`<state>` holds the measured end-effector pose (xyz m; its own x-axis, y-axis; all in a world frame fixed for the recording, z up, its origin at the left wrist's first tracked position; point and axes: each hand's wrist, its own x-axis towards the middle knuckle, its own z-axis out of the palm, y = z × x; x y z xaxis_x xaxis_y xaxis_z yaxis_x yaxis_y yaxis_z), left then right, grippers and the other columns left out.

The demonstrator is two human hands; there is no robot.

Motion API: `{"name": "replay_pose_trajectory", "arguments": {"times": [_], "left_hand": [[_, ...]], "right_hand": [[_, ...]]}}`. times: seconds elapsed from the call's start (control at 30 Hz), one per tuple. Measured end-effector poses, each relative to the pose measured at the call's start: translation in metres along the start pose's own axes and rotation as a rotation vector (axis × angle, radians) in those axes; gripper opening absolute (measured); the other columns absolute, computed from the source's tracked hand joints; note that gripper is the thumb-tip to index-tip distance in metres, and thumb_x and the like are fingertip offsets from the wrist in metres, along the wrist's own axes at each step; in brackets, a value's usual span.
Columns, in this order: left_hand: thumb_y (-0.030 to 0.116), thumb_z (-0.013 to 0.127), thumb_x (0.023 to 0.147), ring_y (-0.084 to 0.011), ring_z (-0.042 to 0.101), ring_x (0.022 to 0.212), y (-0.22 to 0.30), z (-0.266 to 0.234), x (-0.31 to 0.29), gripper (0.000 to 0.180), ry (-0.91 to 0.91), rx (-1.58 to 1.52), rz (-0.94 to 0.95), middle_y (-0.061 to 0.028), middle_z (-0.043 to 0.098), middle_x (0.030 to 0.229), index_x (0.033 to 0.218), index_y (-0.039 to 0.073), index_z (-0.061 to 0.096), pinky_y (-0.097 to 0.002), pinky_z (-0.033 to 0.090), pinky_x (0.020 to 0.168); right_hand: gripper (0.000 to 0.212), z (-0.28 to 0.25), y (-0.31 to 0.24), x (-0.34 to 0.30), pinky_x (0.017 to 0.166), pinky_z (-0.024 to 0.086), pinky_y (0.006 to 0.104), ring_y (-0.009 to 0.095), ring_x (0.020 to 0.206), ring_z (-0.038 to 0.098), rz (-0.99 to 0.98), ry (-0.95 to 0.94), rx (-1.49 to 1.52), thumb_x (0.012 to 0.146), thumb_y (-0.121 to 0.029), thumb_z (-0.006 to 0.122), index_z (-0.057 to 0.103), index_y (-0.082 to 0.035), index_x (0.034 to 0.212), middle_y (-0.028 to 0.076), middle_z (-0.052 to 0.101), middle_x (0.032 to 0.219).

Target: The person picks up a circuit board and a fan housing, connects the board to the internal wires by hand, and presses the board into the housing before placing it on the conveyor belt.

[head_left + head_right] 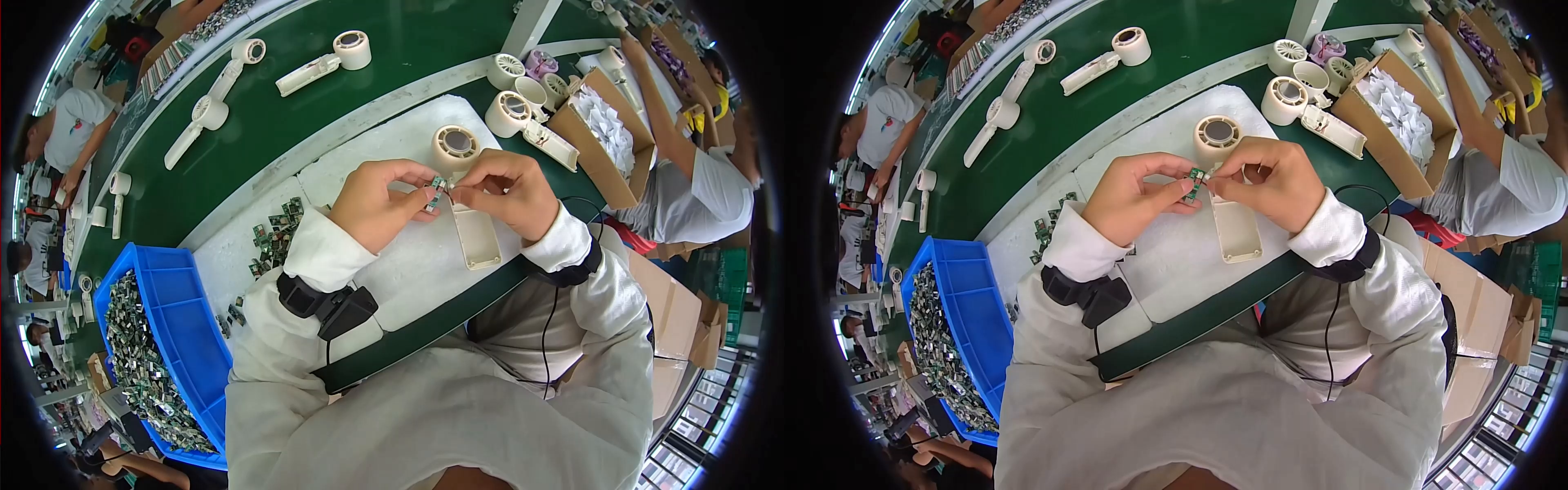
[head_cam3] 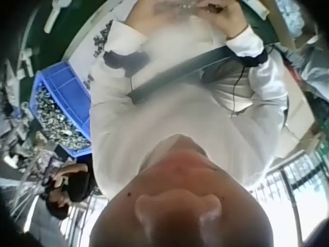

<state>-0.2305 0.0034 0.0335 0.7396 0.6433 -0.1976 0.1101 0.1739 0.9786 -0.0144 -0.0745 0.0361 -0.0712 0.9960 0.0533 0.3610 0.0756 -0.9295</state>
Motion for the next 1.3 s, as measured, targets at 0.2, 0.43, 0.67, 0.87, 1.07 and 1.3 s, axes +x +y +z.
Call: {"name": "replay_pose_trajectory", "arguments": {"times": [0.2,0.43,0.67,0.87,1.07,1.3], "left_hand": [[0.001,0.060,0.095,-0.0214,0.071,0.092,-0.001,0.004,0.001,0.021,0.039,0.062,0.064,-0.0140,0.068,0.107,0.114,-0.008,0.062,-0.0304,0.059,0.083],[-0.003,0.060,0.092,-0.0224,0.073,0.087,-0.006,0.005,0.003,0.021,0.059,0.103,0.122,-0.0154,0.070,0.103,0.112,-0.007,0.064,-0.0297,0.059,0.078],[-0.003,0.062,0.092,-0.0221,0.073,0.086,-0.003,0.010,0.003,0.020,0.070,0.182,0.210,-0.0147,0.070,0.102,0.111,-0.005,0.066,-0.0289,0.059,0.077],[-0.003,0.063,0.091,-0.0219,0.072,0.086,-0.006,0.015,0.004,0.019,0.145,0.189,0.233,-0.0144,0.069,0.096,0.110,-0.004,0.067,-0.0285,0.058,0.075],[-0.002,0.064,0.087,-0.0249,0.070,0.077,0.007,0.035,-0.011,0.022,0.303,0.540,0.413,-0.0146,0.065,0.092,0.109,-0.001,0.068,-0.0315,0.056,0.066],[-0.006,0.064,0.086,-0.0290,0.068,0.076,0.016,0.063,-0.029,0.027,0.484,0.775,0.479,-0.0146,0.064,0.097,0.112,0.000,0.067,-0.0326,0.053,0.064]], "right_hand": [[0.008,0.002,-0.006,0.001,0.056,0.036,0.0228,0.007,0.064,0.048,0.012,0.084,-0.093,0.079,-0.003,0.075,0.071,0.001,0.085,0.004,0.062,0.079],[0.010,-0.002,-0.006,0.002,0.053,0.037,0.0245,0.009,0.060,0.049,-0.074,0.006,-0.128,0.079,-0.005,0.075,0.073,0.000,0.087,0.004,0.063,0.079],[0.010,-0.006,-0.009,0.001,0.053,0.039,0.0247,0.012,0.058,0.051,-0.141,0.036,-0.171,0.078,-0.005,0.074,0.074,-0.001,0.088,0.005,0.063,0.078],[0.011,-0.002,-0.007,0.000,0.053,0.040,0.0248,0.011,0.058,0.051,-0.148,0.046,-0.152,0.077,-0.004,0.074,0.074,-0.001,0.088,0.005,0.062,0.076],[0.009,0.007,-0.017,-0.009,0.053,0.038,0.0235,0.007,0.059,0.049,-0.047,0.155,-0.065,0.077,-0.001,0.074,0.072,0.002,0.085,0.004,0.061,0.075],[0.006,0.013,-0.024,-0.016,0.054,0.037,0.0222,0.005,0.059,0.048,0.018,0.229,0.048,0.078,0.000,0.074,0.071,0.003,0.082,0.002,0.061,0.074]]}}
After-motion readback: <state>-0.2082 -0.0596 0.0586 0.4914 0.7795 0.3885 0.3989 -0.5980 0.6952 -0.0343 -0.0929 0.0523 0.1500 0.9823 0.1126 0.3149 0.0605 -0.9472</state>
